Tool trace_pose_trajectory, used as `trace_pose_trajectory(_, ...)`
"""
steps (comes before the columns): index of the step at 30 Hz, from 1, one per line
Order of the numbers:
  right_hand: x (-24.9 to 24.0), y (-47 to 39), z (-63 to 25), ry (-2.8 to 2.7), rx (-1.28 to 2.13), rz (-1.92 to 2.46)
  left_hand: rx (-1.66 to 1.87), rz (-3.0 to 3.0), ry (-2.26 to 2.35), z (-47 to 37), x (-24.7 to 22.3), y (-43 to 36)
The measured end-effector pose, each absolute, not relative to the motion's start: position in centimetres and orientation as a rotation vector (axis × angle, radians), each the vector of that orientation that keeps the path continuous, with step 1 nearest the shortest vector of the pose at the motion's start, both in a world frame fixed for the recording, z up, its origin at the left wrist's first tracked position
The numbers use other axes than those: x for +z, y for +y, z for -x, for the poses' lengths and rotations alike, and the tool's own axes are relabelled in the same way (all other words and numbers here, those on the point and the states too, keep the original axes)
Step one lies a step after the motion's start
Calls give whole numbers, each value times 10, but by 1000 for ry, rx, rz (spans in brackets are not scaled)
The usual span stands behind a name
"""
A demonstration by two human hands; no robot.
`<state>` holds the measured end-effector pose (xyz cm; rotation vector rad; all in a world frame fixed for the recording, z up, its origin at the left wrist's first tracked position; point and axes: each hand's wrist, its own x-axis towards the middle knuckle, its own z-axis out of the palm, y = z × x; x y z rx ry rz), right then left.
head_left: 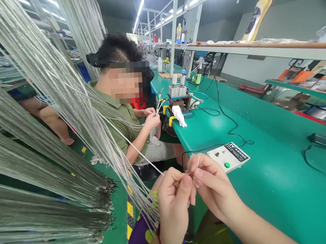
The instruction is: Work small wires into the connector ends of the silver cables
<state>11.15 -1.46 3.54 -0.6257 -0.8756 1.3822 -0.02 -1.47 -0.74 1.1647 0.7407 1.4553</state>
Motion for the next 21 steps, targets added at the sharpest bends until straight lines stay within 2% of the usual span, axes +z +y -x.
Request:
trace_pose_trajectory(12, 46, -12, -128, -937, 1114, 728, 1507, -1314, 860, 7, -15, -15)
trace_pose_trajectory(21, 47, -12, -133, -963, 1062, 690, 1619, -1439, 856, 12, -1, -12)
